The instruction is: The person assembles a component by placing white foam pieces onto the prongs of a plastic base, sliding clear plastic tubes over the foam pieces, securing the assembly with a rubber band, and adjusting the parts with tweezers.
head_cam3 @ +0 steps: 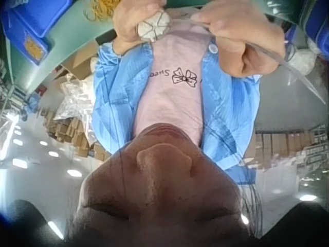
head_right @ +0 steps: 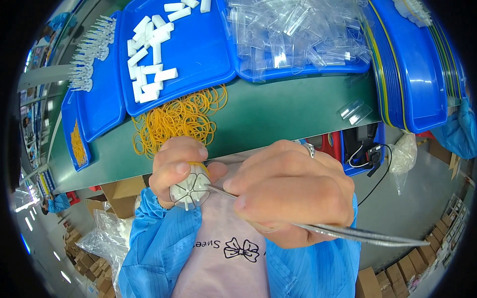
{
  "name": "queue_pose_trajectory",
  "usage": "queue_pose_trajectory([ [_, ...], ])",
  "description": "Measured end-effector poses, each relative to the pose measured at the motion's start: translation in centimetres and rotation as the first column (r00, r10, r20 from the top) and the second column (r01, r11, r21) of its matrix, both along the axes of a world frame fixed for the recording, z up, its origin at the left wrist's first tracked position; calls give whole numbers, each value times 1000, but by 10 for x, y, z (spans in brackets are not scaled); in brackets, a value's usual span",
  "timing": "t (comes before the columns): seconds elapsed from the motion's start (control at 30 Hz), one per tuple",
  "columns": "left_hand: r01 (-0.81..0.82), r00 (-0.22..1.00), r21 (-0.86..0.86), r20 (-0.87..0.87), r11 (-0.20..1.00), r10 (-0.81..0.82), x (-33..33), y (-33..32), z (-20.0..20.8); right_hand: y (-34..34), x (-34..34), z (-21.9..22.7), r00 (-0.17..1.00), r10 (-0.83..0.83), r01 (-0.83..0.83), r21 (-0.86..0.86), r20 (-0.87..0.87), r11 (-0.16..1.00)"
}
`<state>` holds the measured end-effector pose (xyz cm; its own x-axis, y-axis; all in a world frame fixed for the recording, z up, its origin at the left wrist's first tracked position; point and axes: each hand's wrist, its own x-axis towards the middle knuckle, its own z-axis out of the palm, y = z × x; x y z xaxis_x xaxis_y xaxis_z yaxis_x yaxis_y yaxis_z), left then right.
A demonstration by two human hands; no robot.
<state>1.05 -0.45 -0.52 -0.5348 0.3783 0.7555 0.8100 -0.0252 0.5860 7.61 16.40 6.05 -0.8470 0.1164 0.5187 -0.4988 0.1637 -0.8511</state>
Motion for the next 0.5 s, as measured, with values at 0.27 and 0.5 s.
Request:
queue_pose_trajectory([
  [0.27, 51, 997, 11, 58, 999, -52, -2, 1, 0, -3, 0, -4, 999, -31, 32, 41, -17, 999],
  [0.5, 154, 965, -7, 217, 988, -149, -3, -3, -4, -2, -7, -10, 998, -19, 25, 78, -67, 997],
])
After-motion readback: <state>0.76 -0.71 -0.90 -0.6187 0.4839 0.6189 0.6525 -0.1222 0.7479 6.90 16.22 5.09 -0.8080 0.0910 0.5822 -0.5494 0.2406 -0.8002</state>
